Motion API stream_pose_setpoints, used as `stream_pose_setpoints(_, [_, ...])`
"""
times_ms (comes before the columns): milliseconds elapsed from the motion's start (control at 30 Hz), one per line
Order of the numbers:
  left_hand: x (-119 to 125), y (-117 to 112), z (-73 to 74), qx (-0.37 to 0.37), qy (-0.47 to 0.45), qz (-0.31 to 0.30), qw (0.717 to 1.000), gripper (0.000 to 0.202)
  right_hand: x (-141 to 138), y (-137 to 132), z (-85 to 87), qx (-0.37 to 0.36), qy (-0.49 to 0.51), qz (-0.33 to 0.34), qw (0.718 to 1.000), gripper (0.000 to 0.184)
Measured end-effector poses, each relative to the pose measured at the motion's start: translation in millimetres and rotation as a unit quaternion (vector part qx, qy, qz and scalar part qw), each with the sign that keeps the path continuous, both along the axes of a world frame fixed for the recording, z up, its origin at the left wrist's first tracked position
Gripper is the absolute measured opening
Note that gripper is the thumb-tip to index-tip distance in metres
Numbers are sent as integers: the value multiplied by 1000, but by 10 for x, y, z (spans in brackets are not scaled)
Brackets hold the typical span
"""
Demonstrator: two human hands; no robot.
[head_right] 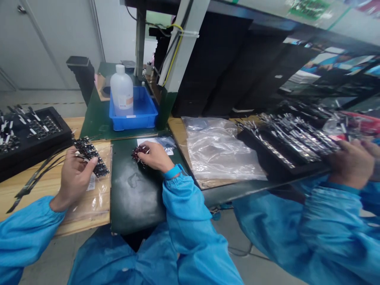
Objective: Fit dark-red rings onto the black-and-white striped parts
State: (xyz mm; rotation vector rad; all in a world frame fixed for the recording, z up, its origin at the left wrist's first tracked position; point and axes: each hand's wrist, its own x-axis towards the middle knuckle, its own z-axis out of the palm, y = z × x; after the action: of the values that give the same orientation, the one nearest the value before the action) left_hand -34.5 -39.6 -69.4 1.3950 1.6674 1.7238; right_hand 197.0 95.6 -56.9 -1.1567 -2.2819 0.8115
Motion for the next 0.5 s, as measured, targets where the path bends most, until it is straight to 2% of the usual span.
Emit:
stream_pose_setpoints(67, [-5,1,-18,-9,-25,-11,1000,43,40,46,-10,-37,57,11,998,22])
stream_pose_setpoints(133, [-12,0,-31,-13,-36,-17,999,48,85,90,-39,-74,70,19,995,25])
stream_pose_setpoints(200, [-21,0,-42,-16,-41,-24,999,51,126,122,-64,-59,22,-17,998,30])
stream_pose_setpoints(300, [-30,1,-52,-23,-53,-29,998,53,175,147,-65,3,-55,-88,995,36])
stream_pose_setpoints(500, [-9,3,0,-21,-58,-29,998,46,254,175,-6,-12,-58,-97,994,37])
